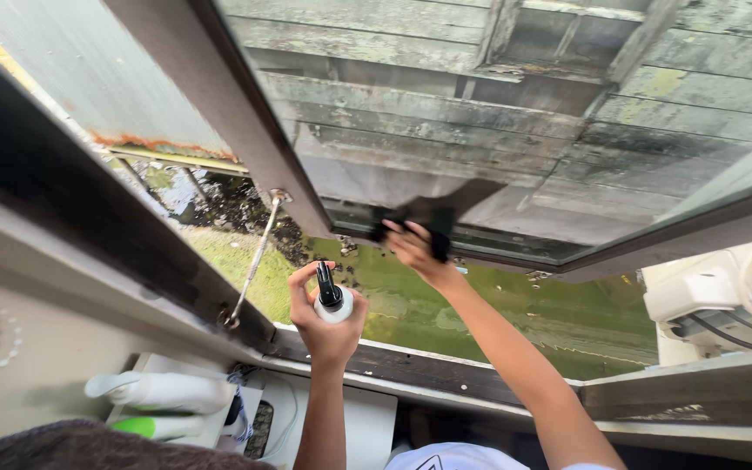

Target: The person cleans a window pane with a cloth and a spray bottle.

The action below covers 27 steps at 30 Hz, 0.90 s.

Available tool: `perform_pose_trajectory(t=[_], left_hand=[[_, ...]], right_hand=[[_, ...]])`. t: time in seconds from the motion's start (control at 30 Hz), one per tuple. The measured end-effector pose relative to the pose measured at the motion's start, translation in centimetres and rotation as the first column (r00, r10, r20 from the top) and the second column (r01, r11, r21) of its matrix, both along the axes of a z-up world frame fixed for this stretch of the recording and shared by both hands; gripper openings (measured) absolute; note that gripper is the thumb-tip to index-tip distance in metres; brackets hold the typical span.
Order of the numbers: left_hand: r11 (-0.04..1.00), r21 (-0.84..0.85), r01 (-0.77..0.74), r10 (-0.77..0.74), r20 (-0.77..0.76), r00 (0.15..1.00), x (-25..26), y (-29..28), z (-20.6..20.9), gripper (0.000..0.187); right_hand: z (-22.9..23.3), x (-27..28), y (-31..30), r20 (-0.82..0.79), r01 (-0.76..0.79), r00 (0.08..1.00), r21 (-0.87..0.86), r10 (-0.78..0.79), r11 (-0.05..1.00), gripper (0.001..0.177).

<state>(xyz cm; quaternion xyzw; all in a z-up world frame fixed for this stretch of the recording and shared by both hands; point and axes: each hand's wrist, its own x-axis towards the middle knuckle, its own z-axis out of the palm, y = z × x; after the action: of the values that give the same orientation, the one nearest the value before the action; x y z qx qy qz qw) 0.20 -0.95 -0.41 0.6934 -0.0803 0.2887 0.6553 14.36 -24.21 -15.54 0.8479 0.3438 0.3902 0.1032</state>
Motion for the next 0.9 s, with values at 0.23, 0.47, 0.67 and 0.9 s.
perform_pose_trajectory(t=[0.23,0.47,0.67,0.9], left_hand=[[0.987,-0.055,0.149,-0.153,-0.067,0.986,0.5,-4.4,-0.7,0.062],[0.991,-0.021,0.133,-0.132,0.020,0.991,0.6,-9.7,0.8,0.060],[0.997,-0.073,-0.023,0.040,0.245,0.969,0.3,-13.5,-0.2,0.061],[0.996,-0.077,0.051,-0.043,0.101,0.994,0.2,-16.3,-1.8,0.062]], right_hand=[[-2.7,-5.4,-16.5,0.148,0.228,0.903,0.631,-0.403,0.742,0.075],[6.3,-2.0,-12.9,0.169,0.124,0.893,0.799,-0.418,0.588,0.054],[4.4,-2.8,-7.7,0.199,0.073,0.972,0.263,-0.128,0.962,0.020],[-2.3,-8.0,-18.1,0.022,0.266,0.874,0.814,-0.485,0.516,0.065]])
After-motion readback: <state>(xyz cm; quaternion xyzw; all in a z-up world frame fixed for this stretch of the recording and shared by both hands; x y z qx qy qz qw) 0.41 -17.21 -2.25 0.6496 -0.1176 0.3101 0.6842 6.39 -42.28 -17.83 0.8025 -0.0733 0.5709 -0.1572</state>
